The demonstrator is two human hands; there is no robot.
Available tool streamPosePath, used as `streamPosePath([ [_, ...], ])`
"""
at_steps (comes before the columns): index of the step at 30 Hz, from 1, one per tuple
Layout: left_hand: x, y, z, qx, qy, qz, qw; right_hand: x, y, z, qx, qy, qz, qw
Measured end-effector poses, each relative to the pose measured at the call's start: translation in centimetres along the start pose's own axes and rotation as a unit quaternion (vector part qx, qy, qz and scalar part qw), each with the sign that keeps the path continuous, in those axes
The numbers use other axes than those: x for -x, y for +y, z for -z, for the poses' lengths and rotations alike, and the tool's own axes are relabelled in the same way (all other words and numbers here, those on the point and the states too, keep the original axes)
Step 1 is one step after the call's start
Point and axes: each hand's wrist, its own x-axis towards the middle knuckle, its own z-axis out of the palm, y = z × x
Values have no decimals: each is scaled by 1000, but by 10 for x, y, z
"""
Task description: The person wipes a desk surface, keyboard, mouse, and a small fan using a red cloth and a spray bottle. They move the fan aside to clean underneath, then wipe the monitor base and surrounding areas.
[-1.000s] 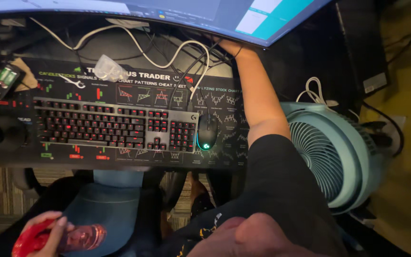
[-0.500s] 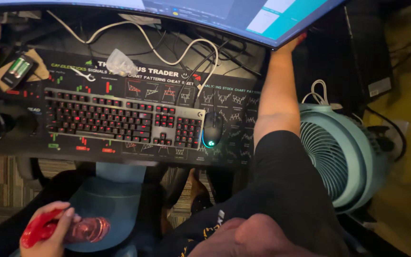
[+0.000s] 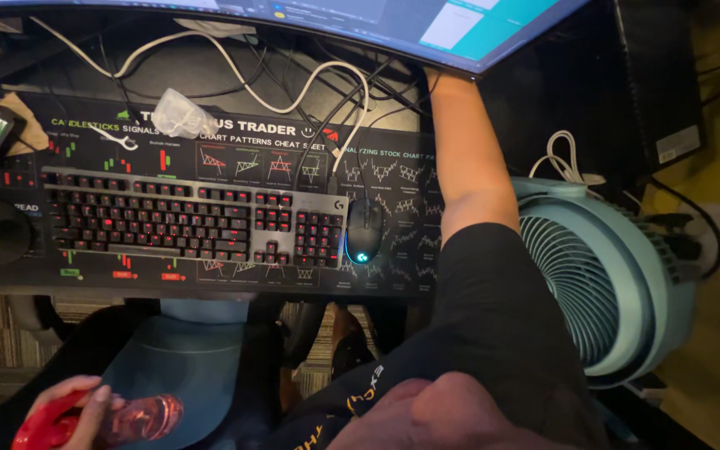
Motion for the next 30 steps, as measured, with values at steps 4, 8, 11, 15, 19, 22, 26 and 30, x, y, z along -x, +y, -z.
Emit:
streamPosePath([
  [4,1,36,-7,42,15,-21,999,-2,-7,-1,-1,6,-4,1000],
  [8,13,88,-17,66,47,30,996,22,-11,23,14,66,-21,997],
  [11,16,121,-23,115,34,13,993,57,-28,48,-26,168,-228,959],
  [15,21,148,-27,165,0,-8,986,114,-46,85,127,243,-201,941],
  [19,25,164,-27,179,-23,-26,983,153,-63,111,154,133,-287,936],
  [22,27,173,-25,191,-37,-27,980,162,-79,140,169,26,-327,929],
  [26,24,179,-23,225,-49,-35,973,141,-95,204,218,-87,-254,938],
  [30,22,176,-24,258,-57,-18,964,99,-62,284,137,-9,-319,938],
])
